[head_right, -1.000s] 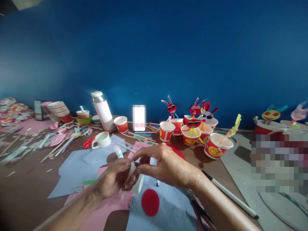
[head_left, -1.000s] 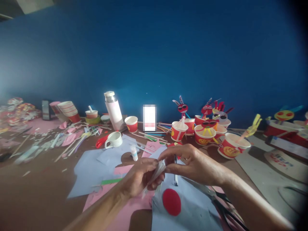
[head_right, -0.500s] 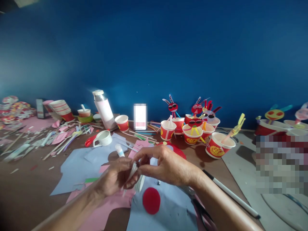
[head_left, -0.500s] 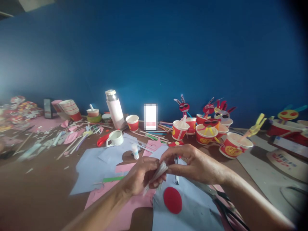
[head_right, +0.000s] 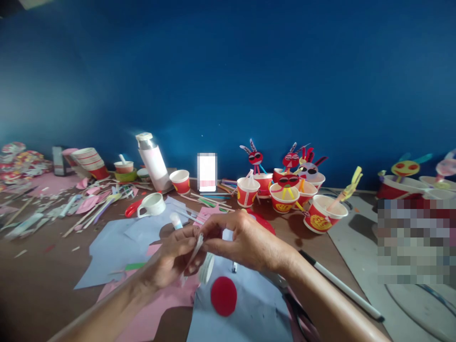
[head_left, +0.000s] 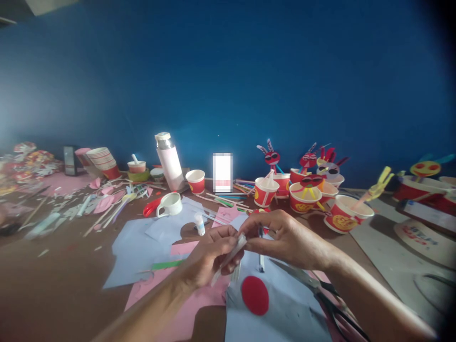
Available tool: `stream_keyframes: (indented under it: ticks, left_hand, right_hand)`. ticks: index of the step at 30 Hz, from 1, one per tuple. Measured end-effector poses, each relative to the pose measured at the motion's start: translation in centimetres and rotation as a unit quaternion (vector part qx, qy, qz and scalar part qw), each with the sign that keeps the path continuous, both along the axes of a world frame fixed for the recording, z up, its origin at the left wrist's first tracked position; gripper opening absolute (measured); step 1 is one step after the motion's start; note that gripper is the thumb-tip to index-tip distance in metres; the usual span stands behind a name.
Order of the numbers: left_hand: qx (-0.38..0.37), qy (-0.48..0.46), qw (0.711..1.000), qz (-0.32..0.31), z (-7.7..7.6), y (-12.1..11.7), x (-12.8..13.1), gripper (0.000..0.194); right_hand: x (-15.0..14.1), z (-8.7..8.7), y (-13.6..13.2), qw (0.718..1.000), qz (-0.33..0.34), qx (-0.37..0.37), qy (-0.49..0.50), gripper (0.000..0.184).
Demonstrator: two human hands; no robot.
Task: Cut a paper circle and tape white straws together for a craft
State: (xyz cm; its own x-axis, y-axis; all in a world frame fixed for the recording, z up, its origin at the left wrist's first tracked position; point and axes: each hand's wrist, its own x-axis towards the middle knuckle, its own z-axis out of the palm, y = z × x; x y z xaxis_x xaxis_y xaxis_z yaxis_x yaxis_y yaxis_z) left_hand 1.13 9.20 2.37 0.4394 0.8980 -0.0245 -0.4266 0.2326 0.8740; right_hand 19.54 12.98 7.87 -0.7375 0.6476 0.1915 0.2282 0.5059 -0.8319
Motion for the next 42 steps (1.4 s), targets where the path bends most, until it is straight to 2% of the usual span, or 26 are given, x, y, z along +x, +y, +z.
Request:
stream_keyframes:
  ticks: [9, 11, 15, 20, 26, 32, 36, 42]
  left_hand:
    - [0.022, 0.0, 1.0, 0.016, -0.4, 0.0, 0.0, 0.025]
    - [0.053, 0.016, 0.998, 0.038, -0.3, 0.0, 0.1, 0.027]
    - [0.103, 0.044, 0.986, 0.122, 0.3, -0.2, 0.5, 0.032]
    - [0.081, 0.095, 0.976, 0.179, 0.7, -0.5, 1.1, 0.027]
    - [0.095, 0.095, 0.974, 0.185, 0.4, -0.3, 1.0, 0.023]
    - [0.103, 0.093, 0.972, 0.188, 0.2, -0.3, 1.0, 0.023]
    - [0.129, 0.135, 0.96, 0.21, -0.1, -0.3, 1.0, 0.016]
    - [0.154, 0.185, 0.946, 0.217, -0.3, -0.1, 0.9, 0.019]
  right_hand:
    - [0.0, 0.1, -0.1, 1.0, -0.016, -0.004, -0.005, 0.011]
    - [0.0, 0.2, -0.1, 1.0, -0.017, -0.014, -0.003, 0.01]
    - [-0.1, 0.3, 0.0, 0.999, -0.035, -0.011, 0.031, 0.011]
    - [-0.5, 0.3, -0.1, 0.994, -0.101, 0.037, 0.032, 0.009]
    - [-0.6, 0.3, -0.3, 0.99, -0.118, 0.072, 0.022, 0.009]
    - [-0.8, 0.1, -0.3, 0.988, -0.134, 0.071, 0.017, 0.009]
    - [-1.0, 0.2, -0.5, 0.988, -0.133, 0.072, 0.005, 0.008]
    - [-0.8, 0.5, -0.5, 0.987, -0.123, 0.099, -0.012, 0.015]
